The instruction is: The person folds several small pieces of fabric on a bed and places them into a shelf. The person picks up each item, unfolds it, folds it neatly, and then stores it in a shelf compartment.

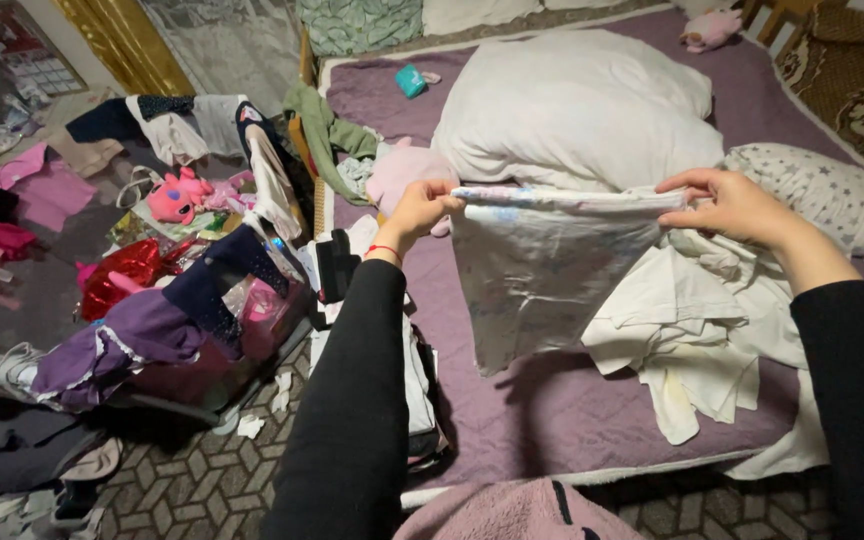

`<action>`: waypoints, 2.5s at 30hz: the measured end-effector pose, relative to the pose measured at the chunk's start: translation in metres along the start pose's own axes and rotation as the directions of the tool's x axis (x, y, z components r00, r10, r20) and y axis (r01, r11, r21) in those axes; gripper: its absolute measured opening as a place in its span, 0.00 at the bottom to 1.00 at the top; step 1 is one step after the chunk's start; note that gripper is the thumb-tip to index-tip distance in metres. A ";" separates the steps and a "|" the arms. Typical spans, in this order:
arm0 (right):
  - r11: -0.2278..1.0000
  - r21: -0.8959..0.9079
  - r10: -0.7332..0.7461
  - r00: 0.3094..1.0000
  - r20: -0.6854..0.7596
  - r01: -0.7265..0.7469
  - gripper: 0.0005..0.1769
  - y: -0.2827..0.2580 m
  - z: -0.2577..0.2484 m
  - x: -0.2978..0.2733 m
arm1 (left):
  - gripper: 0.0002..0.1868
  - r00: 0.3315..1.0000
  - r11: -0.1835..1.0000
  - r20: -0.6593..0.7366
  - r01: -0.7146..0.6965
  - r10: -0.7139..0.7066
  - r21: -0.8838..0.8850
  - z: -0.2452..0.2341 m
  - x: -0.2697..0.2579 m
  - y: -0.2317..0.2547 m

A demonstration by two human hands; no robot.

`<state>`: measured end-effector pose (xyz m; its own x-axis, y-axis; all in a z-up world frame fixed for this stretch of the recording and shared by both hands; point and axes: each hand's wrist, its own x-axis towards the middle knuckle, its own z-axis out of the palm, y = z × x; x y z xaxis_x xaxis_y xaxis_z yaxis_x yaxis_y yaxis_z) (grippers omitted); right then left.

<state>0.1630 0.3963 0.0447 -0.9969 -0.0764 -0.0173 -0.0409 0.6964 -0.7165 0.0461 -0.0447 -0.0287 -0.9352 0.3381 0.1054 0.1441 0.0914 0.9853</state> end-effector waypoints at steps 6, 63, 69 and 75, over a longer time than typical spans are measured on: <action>0.986 -0.072 0.163 0.967 0.198 -0.151 0.18 0.005 0.016 0.011 | 0.11 0.880 0.910 0.234 0.401 -0.414 0.103 -0.009 -0.031 0.019; 0.886 -0.262 0.463 0.739 0.489 -0.382 0.10 0.365 0.407 -0.140 | 0.05 0.516 0.365 -0.199 0.783 -0.833 0.503 0.170 -0.357 -0.416; 0.872 -0.278 0.488 0.686 0.539 -0.402 0.12 0.395 0.418 -0.140 | 0.17 0.555 0.418 -0.170 0.763 -0.814 0.494 0.169 -0.334 -0.367; 0.904 0.170 0.319 0.884 0.342 -0.392 0.23 0.401 0.421 -0.080 | 0.08 0.803 0.785 -0.371 0.570 -0.467 0.244 0.164 -0.279 -0.410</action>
<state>0.2549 0.3814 -0.5346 -0.8714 -0.0894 -0.4824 0.3652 0.5384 -0.7595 0.3008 -0.0228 -0.4842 -0.9379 -0.1185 -0.3260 -0.3406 0.4928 0.8007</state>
